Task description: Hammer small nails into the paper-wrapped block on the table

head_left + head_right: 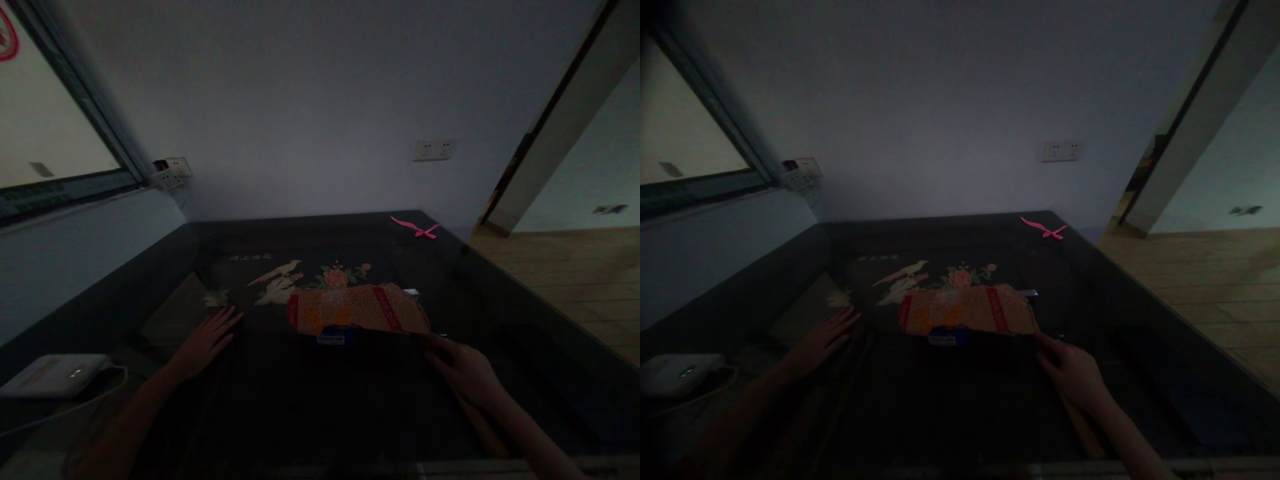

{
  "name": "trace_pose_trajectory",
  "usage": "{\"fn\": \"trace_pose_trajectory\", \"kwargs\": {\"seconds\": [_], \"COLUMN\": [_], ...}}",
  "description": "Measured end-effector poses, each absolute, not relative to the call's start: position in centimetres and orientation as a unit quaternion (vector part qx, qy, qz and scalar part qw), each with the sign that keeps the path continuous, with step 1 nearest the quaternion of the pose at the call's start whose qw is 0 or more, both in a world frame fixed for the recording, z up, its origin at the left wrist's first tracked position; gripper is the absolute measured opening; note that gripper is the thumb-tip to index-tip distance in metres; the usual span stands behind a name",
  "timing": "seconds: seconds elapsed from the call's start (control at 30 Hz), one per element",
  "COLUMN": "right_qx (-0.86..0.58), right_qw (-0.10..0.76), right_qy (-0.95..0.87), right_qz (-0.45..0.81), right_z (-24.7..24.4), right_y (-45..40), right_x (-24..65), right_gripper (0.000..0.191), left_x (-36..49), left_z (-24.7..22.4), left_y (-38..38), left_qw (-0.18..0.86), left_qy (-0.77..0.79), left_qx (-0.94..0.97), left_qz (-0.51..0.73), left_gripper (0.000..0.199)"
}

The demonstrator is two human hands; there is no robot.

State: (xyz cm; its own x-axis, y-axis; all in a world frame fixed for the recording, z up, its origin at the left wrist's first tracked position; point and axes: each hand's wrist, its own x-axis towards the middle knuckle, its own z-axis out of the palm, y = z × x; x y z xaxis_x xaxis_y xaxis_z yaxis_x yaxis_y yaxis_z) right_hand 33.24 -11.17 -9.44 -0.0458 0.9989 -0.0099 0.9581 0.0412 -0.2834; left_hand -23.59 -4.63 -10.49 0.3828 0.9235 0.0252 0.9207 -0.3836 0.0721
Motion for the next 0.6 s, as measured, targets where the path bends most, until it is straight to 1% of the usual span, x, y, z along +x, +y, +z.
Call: {"fn": "trace_pose_trajectory", "kwargs": {"seconds": [0.23, 0.4, 0.6], "right_qx": [-0.692, -0.682, -0.686], "right_qw": [0.077, 0.090, 0.093], "right_qy": [-0.710, -0.718, -0.715], "right_qz": [0.106, 0.105, 0.099], "right_z": [-9.3, -9.1, -9.2], "right_y": [-11.1, -11.2, -11.2], "right_x": [33.2, 33.2, 33.2], "right_gripper": [0.046, 0.045, 0.046], "left_x": [-19.2, -14.0, -9.8], "left_z": [-9.7, -8.7, -7.9], "left_y": [-6.8, -9.8, -12.2], "left_qw": [0.045, 0.068, 0.109], "left_qy": [0.494, 0.425, 0.371], "left_qx": [0.868, 0.903, 0.922], "left_qz": [0.022, 0.010, 0.014], "left_gripper": [0.052, 0.052, 0.060]}}
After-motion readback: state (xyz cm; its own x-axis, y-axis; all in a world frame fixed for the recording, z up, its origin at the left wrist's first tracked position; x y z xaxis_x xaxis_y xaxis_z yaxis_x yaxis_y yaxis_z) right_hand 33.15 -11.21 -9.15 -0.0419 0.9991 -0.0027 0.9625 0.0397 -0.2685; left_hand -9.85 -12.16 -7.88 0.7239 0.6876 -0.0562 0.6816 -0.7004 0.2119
